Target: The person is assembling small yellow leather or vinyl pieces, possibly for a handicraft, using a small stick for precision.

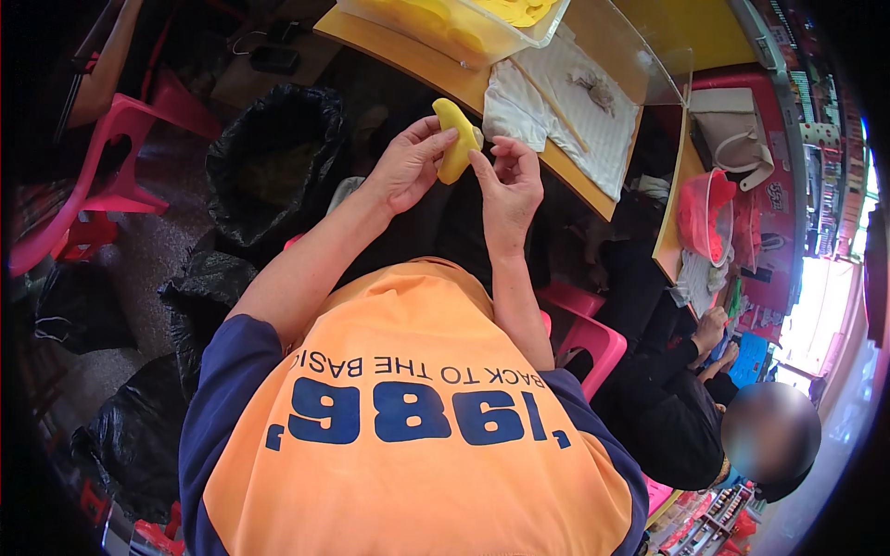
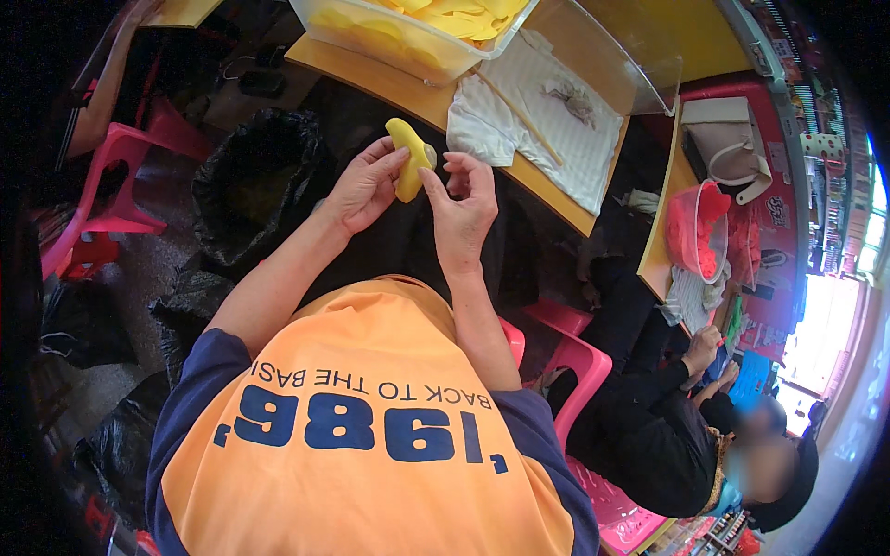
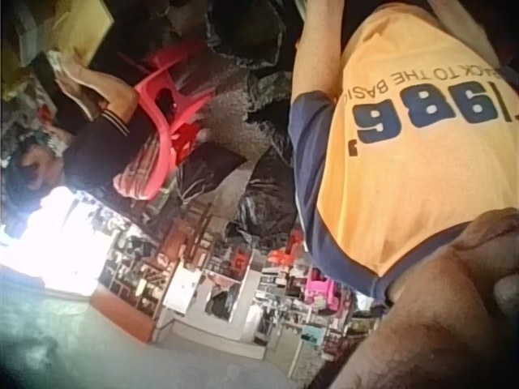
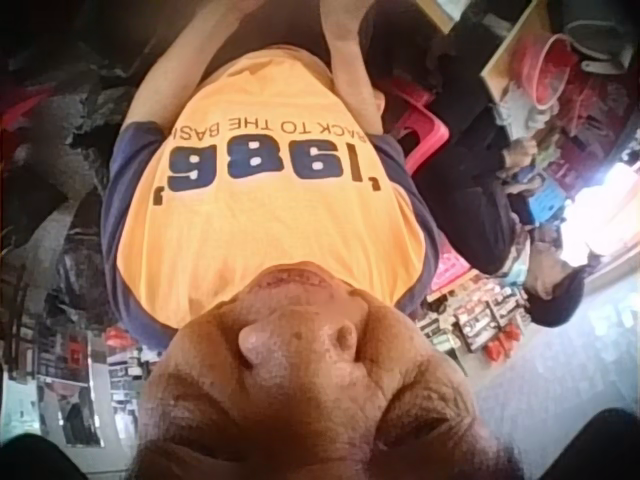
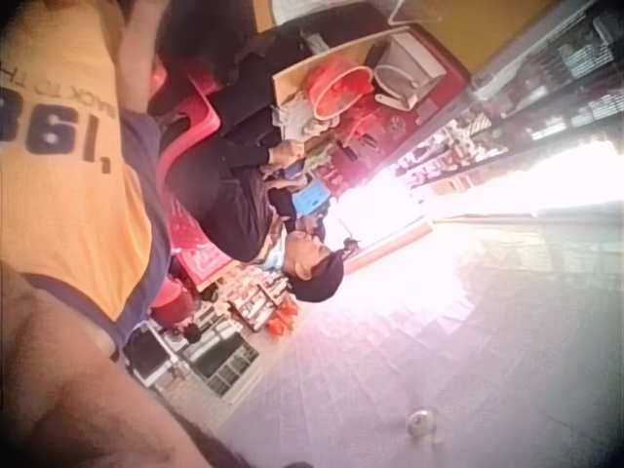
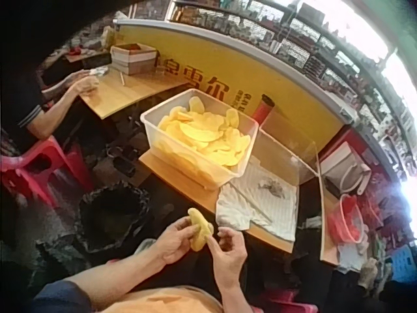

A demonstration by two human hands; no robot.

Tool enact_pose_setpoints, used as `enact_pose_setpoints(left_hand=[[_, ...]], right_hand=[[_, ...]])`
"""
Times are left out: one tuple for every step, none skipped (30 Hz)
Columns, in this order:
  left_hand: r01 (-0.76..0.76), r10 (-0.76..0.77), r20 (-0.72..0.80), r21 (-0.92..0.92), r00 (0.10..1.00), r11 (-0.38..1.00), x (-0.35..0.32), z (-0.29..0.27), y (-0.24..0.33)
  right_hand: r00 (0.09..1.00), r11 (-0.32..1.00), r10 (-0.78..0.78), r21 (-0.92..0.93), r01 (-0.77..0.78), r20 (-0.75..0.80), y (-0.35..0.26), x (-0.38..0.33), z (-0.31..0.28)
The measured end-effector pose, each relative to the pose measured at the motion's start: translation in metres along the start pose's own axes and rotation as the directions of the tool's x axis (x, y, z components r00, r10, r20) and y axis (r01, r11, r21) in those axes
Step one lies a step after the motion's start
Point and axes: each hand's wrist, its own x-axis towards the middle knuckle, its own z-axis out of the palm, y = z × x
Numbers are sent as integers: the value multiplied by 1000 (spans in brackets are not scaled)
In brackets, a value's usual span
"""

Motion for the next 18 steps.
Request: enact_pose_setpoints(left_hand=[[-3, 3, -11, -12, 1000, 1000, 0, 1, 0], [-2, 2, -12, -14, 1000, 1000, 0, 0, 1], [-1, 1, -7, -20, 1000, 1000, 0, 0, 1], [0, 0, 0, -24, 1000, 1000, 1, -1, 2], [0, 0, 0, -25, 1000, 1000, 1, -1, 1], [-16, 16, 2, -21, 1000, 1000, 1, -2, -1], [-32, 32, 4, -17, 999, 999, 1, -2, -2], [-32, 32, 4, -17, 999, 999, 1, -2, -2], [-58, 58, 9, 6, 998, 998, 1, -1, -3], [-84, 83, 15, 29, 996, 996, 1, 0, -3], [-84, 84, 15, 29, 996, 996, 0, 1, -3], [-112, 112, 14, 67, 994, 991, -1, 2, -4], [-140, 140, 15, 105, 990, 984, -1, 3, -4], [-140, 139, 16, 105, 990, 985, -2, 3, -5], [-162, 162, 15, 135, 987, 977, -2, 3, -7], [-183, 183, 15, 166, 983, 969, -2, 2, -9], [-183, 183, 15, 166, 983, 969, -2, 2, -10], [-169, 168, 16, 142, 986, 975, -2, 2, -11]], right_hand=[[999, 996, -12, -89, 16, 41, 0, 0, -3], [996, 984, -21, -176, 36, 84, 0, 0, -5], [996, 984, -19, -177, 34, 85, -1, -1, -4], [996, 989, 19, -149, -6, 83, -2, -1, -2], [995, 992, 56, -122, -46, 82, -2, 0, -1], [995, 991, 56, -122, -46, 83, 1, 0, -1], [992, 995, 82, -68, -75, 98, 3, 2, 0], [988, 994, 106, -15, -105, 115, 4, 2, 0], [988, 994, 106, -15, -104, 115, 5, 3, 0], [970, 968, 199, 130, -217, 140, 0, 4, 1], [942, 907, 285, 268, -325, 179, -2, 5, 2], [942, 907, 285, 267, -325, 179, -1, 5, 0], [897, 822, 379, 363, -439, 228, 0, 7, -2], [840, 712, 460, 445, -542, 288, 0, 8, -4], [840, 713, 460, 445, -542, 287, 0, 9, -3], [832, 681, 486, 480, -553, 268, -2, 9, -1], [821, 648, 513, 514, -562, 250, -2, 9, 2], [821, 648, 513, 514, -562, 249, -1, 7, 5]])
